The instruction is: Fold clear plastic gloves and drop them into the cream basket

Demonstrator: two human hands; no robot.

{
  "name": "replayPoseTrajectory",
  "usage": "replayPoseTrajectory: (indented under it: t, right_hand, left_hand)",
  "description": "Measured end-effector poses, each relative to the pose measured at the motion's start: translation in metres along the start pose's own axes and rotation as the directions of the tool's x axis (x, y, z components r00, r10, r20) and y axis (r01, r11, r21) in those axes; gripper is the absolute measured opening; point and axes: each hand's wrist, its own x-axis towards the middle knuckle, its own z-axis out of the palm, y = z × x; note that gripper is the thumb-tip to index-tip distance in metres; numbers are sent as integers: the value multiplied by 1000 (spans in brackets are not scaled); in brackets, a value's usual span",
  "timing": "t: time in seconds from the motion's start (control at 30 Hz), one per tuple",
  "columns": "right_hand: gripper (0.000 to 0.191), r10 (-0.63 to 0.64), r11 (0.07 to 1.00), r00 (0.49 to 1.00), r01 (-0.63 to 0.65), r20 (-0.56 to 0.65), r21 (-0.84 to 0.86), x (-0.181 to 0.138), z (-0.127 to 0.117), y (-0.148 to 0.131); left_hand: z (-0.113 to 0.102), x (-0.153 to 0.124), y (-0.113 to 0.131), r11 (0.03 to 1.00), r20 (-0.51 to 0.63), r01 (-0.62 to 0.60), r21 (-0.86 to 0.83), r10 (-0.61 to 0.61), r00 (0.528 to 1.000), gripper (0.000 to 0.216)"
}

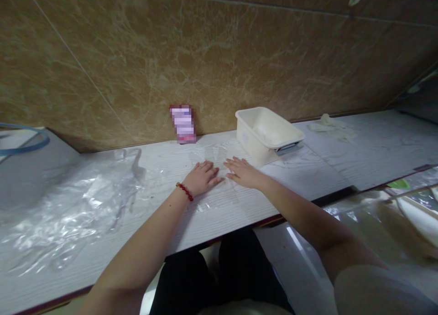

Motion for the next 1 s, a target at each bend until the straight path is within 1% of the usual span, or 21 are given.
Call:
replayPoseTrajectory:
  t: [0.13, 0.33, 0.47, 0.67, 0.83, 1.0]
  right_hand:
    - [54, 31, 999, 999, -31, -21, -17, -1, -4, 8]
    - [53, -42, 998, 999, 43, 34, -44, 0, 0, 1]
    - [54, -81, 992, 997, 83, 19, -92, 1, 7, -1]
    - [56, -85, 988, 996, 86, 9, -131, -1, 14, 3]
    - [57, -114, 979, 993, 119, 40, -164, -3, 12, 9]
    - [56, -166, 967, 983, 177, 75, -181, -5, 6, 16]
  left_hand:
    - [-1, 0, -2, 1000, 11, -4, -24, 4, 1000, 56]
    - [0, 1, -3, 1000, 18, 8, -21, -7, 1000, 57]
    - [1, 1, -5, 1000, 29, 20, -8, -20, 999, 57]
    - [-2, 0, -9, 999, 42, 44, 3, -44, 998, 56]
    - [-7, -3, -16, 997, 77, 80, 2, -80, 994, 54]
    - [-7, -3, -21, 996, 57, 93, 8, -93, 994, 53]
